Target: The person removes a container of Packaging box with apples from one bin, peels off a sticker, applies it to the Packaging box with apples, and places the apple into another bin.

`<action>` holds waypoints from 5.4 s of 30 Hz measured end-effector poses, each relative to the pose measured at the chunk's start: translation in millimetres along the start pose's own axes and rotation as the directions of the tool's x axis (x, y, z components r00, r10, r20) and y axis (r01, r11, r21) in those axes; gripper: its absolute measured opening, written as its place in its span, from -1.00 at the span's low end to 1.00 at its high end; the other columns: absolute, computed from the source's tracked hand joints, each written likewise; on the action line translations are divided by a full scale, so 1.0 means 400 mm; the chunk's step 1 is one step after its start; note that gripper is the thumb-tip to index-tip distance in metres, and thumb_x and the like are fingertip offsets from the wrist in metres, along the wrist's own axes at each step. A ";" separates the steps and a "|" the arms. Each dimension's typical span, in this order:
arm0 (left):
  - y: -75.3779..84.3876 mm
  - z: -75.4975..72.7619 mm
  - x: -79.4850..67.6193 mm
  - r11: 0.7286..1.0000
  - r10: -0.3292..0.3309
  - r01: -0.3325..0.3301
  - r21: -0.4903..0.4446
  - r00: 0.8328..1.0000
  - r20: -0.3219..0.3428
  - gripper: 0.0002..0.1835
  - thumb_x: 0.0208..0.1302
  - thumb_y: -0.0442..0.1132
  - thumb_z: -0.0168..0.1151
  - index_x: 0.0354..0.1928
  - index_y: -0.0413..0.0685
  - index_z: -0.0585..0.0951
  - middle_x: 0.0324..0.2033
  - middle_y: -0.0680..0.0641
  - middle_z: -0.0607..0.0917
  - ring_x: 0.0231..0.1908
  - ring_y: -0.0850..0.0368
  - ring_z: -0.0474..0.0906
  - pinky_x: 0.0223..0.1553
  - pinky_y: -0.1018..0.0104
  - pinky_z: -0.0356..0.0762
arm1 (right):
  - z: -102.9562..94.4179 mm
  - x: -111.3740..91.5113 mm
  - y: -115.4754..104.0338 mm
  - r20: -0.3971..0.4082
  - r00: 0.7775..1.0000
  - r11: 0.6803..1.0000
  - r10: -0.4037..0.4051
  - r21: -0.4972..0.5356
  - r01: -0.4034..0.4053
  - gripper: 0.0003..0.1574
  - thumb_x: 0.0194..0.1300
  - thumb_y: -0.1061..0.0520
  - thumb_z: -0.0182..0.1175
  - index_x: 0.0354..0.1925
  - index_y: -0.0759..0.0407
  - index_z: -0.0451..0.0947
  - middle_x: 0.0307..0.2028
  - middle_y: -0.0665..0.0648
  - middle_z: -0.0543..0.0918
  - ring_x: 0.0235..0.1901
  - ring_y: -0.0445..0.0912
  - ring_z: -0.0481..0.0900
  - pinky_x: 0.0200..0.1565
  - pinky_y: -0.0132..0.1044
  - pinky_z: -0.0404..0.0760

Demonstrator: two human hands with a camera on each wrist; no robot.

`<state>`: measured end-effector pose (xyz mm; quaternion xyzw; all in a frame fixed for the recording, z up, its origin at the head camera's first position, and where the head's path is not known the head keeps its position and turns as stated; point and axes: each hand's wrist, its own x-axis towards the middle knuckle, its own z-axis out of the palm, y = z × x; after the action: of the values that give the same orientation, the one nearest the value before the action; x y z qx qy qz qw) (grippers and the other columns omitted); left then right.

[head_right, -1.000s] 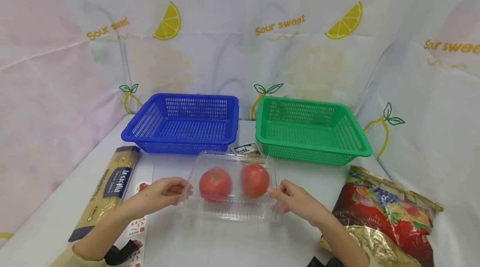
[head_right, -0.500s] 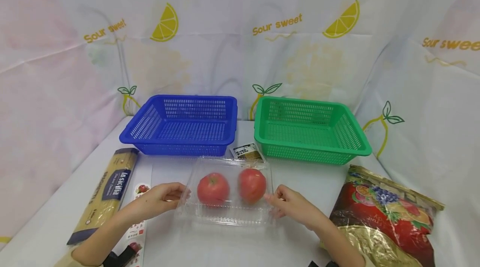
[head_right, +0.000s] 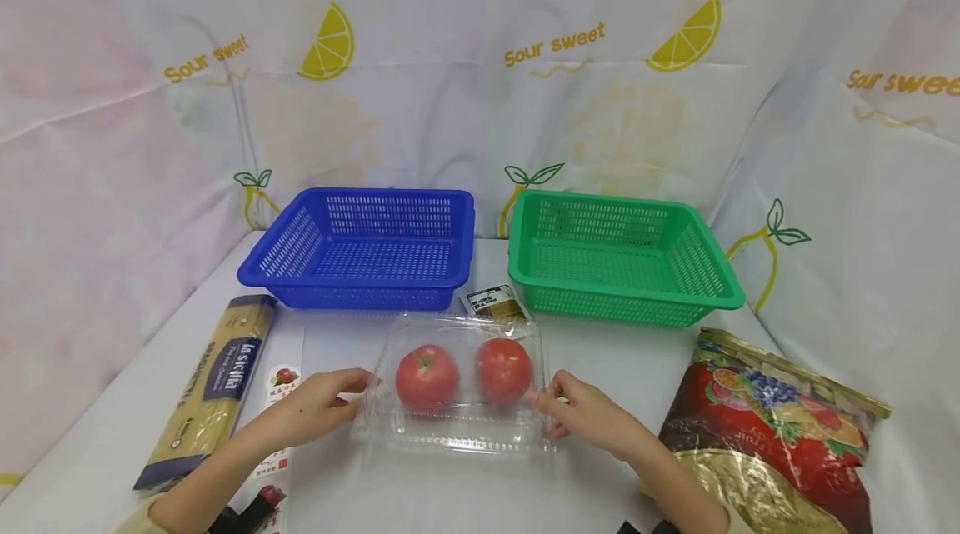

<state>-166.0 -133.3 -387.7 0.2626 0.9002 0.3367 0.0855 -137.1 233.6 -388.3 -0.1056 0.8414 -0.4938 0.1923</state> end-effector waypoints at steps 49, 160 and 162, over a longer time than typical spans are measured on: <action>-0.042 -0.118 -0.199 0.874 -0.479 0.474 0.108 0.877 0.030 -0.70 0.24 -0.04 0.14 -0.18 -0.15 0.53 -0.40 -0.05 0.63 -0.48 0.10 0.49 -0.49 0.23 0.42 | -0.031 -0.032 -0.077 -0.376 0.868 0.739 -0.325 -0.673 -0.015 -0.58 0.36 -0.20 -0.08 -0.17 0.11 0.42 -0.23 0.15 0.62 -0.28 0.00 0.58 -0.36 -0.03 0.51; 0.047 -0.143 -0.097 0.912 -0.337 0.379 0.160 0.912 -0.235 -0.51 -0.04 -0.12 0.42 -0.09 -0.09 0.43 -0.48 -0.03 0.55 -0.54 0.14 0.41 -0.55 0.29 0.38 | 0.216 0.039 -0.164 0.306 0.364 -0.007 -0.880 -0.773 0.635 -0.59 0.32 -0.01 -0.11 -0.01 0.13 0.50 -0.04 0.06 0.58 -0.04 -0.12 0.51 0.03 -0.31 0.44; 0.062 -0.146 -0.097 0.916 -0.322 0.368 0.158 0.912 -0.254 -0.52 -0.03 -0.10 0.41 -0.08 -0.06 0.44 -0.47 -0.01 0.55 -0.52 0.14 0.41 -0.54 0.28 0.38 | 0.216 0.039 -0.164 0.299 0.359 -0.007 -0.884 -0.776 0.630 -0.59 0.32 -0.01 -0.14 -0.03 0.12 0.51 -0.04 0.06 0.59 -0.05 -0.12 0.51 0.03 -0.31 0.44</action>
<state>-142.1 -170.7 -328.2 0.0665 0.9659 0.2500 0.0153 -115.2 127.4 -372.2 -0.5513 0.7725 -0.0825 -0.3041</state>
